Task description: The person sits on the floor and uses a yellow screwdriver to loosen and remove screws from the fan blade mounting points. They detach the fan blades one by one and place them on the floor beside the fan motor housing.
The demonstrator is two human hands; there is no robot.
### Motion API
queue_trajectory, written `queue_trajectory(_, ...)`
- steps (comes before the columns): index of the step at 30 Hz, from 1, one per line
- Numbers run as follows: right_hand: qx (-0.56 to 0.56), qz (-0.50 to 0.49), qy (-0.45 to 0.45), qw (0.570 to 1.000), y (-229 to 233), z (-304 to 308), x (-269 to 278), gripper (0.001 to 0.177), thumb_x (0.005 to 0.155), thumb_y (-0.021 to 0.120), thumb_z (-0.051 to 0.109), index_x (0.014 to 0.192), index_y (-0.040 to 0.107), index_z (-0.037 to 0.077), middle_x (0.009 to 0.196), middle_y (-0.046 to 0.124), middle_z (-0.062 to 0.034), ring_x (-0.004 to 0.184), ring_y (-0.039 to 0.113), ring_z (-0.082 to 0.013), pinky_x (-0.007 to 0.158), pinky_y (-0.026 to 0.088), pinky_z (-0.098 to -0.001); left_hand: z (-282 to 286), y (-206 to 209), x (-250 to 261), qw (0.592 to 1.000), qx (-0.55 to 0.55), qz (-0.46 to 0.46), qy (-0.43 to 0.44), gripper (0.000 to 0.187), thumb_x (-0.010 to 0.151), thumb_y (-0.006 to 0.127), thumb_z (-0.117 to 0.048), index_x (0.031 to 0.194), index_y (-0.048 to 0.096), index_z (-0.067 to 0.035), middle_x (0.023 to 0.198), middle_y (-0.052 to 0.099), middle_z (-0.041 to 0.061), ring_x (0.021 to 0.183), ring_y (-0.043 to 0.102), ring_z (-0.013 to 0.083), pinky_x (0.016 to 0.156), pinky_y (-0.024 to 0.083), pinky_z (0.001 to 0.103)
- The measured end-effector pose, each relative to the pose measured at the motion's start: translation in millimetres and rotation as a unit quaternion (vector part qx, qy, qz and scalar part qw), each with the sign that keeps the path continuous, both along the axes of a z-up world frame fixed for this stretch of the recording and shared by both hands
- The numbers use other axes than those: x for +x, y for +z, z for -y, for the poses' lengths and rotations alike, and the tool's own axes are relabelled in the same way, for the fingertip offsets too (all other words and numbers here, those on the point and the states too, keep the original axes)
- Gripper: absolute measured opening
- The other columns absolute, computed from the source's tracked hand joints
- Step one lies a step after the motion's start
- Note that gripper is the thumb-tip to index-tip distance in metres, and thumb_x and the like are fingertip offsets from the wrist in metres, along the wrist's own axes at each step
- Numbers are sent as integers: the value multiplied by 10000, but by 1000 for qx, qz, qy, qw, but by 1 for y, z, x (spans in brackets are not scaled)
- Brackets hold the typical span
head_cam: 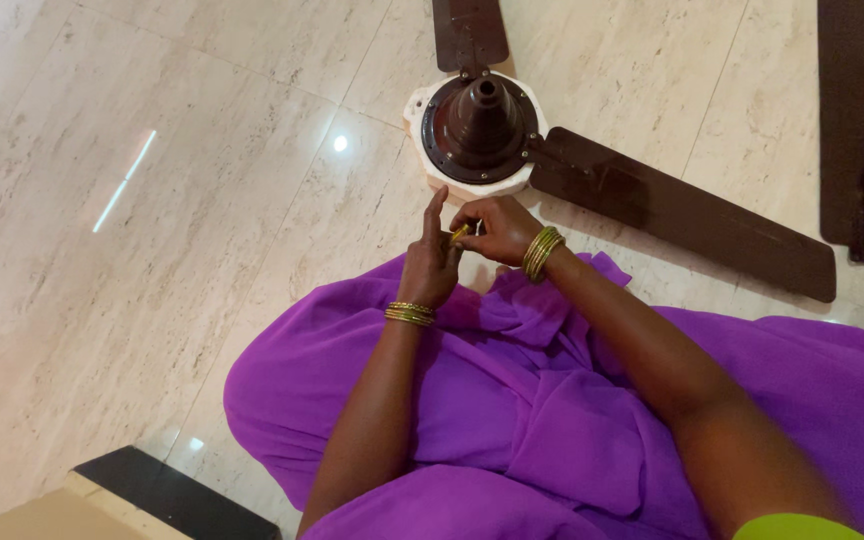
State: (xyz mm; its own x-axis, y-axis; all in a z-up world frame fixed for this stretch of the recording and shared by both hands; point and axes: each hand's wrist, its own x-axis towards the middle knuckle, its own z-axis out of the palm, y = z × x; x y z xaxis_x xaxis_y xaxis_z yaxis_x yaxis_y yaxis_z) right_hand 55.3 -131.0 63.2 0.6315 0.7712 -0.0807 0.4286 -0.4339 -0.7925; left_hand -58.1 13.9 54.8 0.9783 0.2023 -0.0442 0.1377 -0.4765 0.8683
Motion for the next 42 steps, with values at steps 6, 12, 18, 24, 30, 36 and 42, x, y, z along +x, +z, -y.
queue_trajectory(6,52,8,-93,994,14,22,27,238,810,845,184,987,768,44,848,768,-94,747,718,-136,678,564,-298,-8,-42,-2,995,64,-10,70,977,812,805,-180,1586,207,-170,1181,695,222,1054,687,402,892,566,486)
queue_trajectory(12,90,60,-180,978,39,67,69,181,870,836,115,1001,758,18,875,758,-76,774,695,-107,698,556,-266,-10,-90,-2,948,254,-191,8,1091,683,913,-359,1546,265,-199,1594,258,264,1455,270,492,1115,398,567)
queue_trajectory(18,102,94,-271,953,42,93,87,139,921,822,69,1026,757,6,917,760,-75,784,706,-96,701,563,-246,9,-98,-3,899,321,-298,-18,1221,669,901,-346,1618,139,-243,1685,28,242,1527,58,529,1108,359,646)
queue_trajectory(24,200,83,-261,941,33,89,91,173,944,771,-20,1113,733,-25,1018,768,-94,877,721,-107,788,584,-241,13,-97,4,891,328,-314,-20,1245,691,891,-271,1643,90,-225,1691,-22,265,1528,31,550,1096,375,651)
queue_trajectory(30,198,92,-257,942,25,76,86,184,941,751,-53,1122,724,-35,1031,770,-106,906,730,-120,809,595,-257,12,-91,9,891,303,-337,-23,1292,686,910,-271,1642,42,-212,1686,-80,272,1521,-20,569,1113,326,691)
queue_trajectory(36,191,87,-244,947,21,68,82,176,946,751,-47,1119,725,-32,1003,771,-107,889,734,-124,807,594,-262,15,-85,15,888,300,-349,-23,1325,677,911,-270,1642,5,-233,1677,-134,267,1518,-73,578,1124,302,708)
queue_trajectory(42,179,122,-235,948,21,62,79,190,945,747,-57,1132,719,-40,1002,772,-120,902,752,-134,805,592,-269,15,-83,16,888,279,-365,-26,1389,652,938,-309,1641,-33,-239,1675,-178,264,1517,-126,572,1136,269,725)
